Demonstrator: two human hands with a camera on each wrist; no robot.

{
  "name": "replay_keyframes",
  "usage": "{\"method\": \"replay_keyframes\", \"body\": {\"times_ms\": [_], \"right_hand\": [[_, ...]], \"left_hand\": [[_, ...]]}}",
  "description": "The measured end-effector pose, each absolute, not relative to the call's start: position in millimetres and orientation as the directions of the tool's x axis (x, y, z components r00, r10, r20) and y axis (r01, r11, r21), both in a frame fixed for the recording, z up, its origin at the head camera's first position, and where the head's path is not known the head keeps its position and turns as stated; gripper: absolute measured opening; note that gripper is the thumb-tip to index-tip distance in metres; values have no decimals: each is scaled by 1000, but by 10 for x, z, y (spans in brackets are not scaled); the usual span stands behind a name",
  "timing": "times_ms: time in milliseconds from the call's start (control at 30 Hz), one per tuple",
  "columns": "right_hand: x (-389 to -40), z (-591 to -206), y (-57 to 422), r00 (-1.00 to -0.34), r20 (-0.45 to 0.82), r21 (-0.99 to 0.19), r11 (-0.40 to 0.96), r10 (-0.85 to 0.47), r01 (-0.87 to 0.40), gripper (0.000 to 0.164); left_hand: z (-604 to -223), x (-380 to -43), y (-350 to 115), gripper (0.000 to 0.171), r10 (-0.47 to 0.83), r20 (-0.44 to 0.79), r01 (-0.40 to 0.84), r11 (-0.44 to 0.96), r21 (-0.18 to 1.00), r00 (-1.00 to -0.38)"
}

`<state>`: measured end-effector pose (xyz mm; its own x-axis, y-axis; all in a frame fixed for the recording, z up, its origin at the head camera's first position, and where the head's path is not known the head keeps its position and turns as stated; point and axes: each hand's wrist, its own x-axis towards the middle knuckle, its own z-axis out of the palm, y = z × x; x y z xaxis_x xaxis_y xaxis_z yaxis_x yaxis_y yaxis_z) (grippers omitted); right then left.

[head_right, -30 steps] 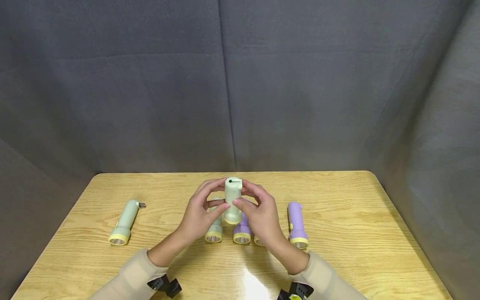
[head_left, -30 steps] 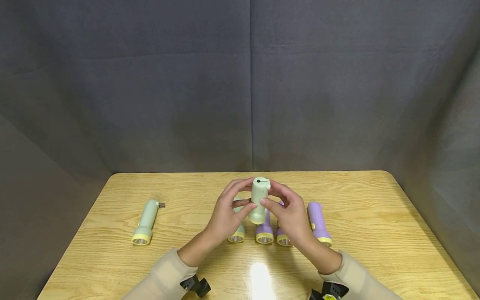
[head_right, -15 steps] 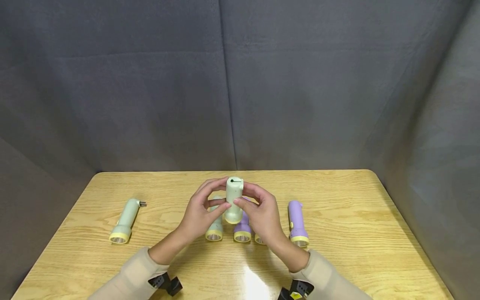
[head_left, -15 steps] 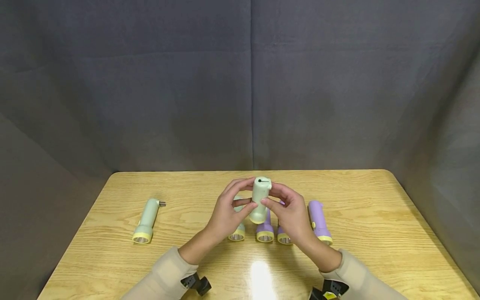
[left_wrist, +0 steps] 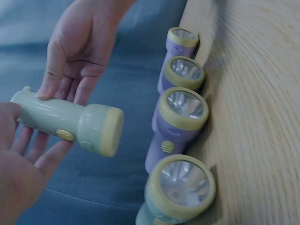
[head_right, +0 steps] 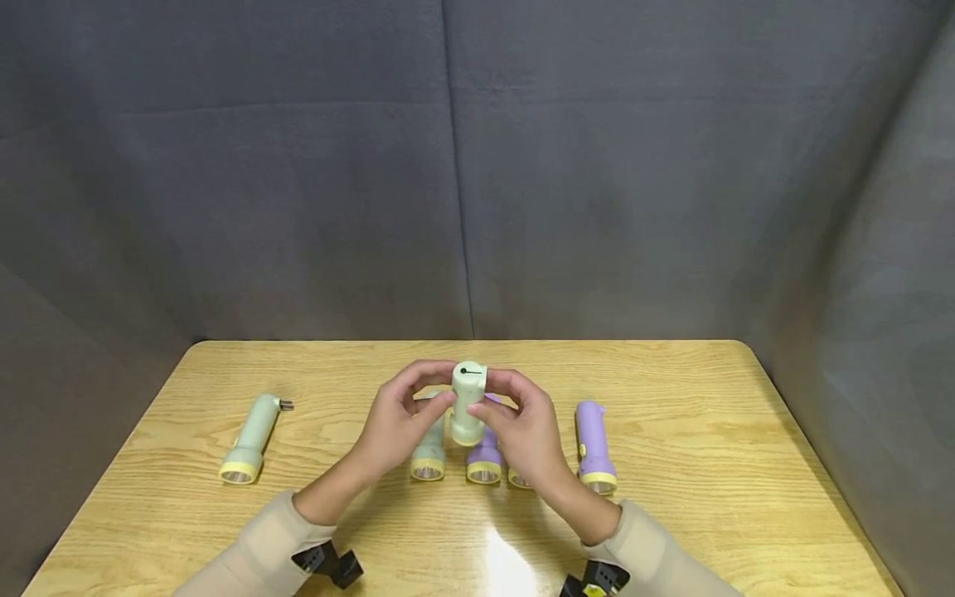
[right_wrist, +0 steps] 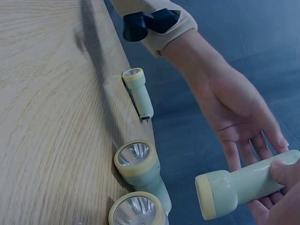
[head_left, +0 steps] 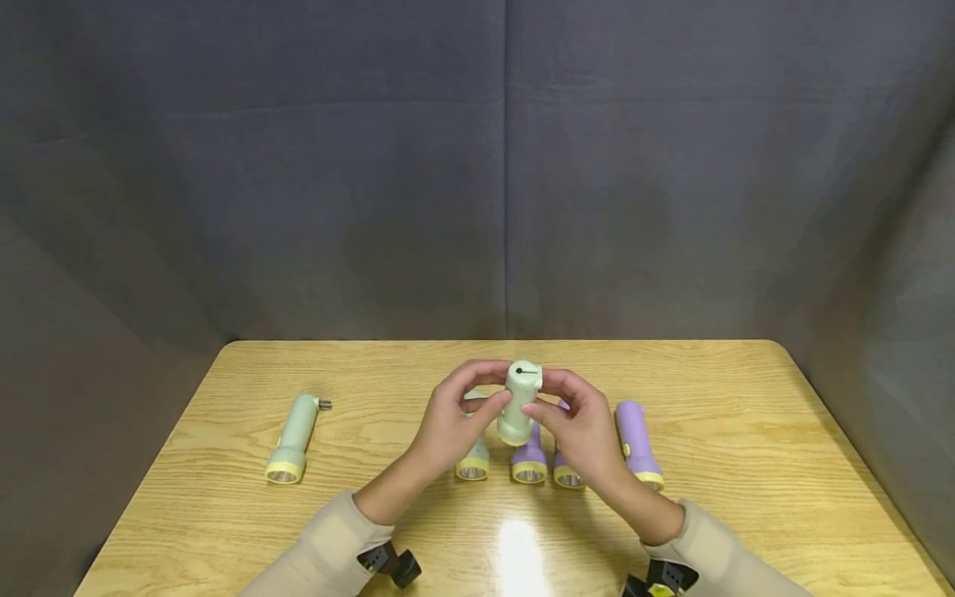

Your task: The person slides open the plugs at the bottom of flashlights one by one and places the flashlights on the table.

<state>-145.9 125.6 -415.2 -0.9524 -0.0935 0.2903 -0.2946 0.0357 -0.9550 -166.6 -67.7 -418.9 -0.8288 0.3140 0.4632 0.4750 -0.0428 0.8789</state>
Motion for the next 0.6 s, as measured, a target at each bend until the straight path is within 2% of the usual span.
{"method": "replay_keyframes", "body": {"times_ms": [233, 600], "right_hand": [[-1437, -4161, 1256, -945, 310, -949, 19, -107, -314, 33], [-1421, -4125, 1229, -936, 332, -943, -10, -118, -333, 33]], "left_hand": [[-4035, -1651, -677, 24, 336, 322, 320, -62, 945, -885], [-3771, -1642, -640, 26, 308, 80, 70, -42, 997, -948]]}}
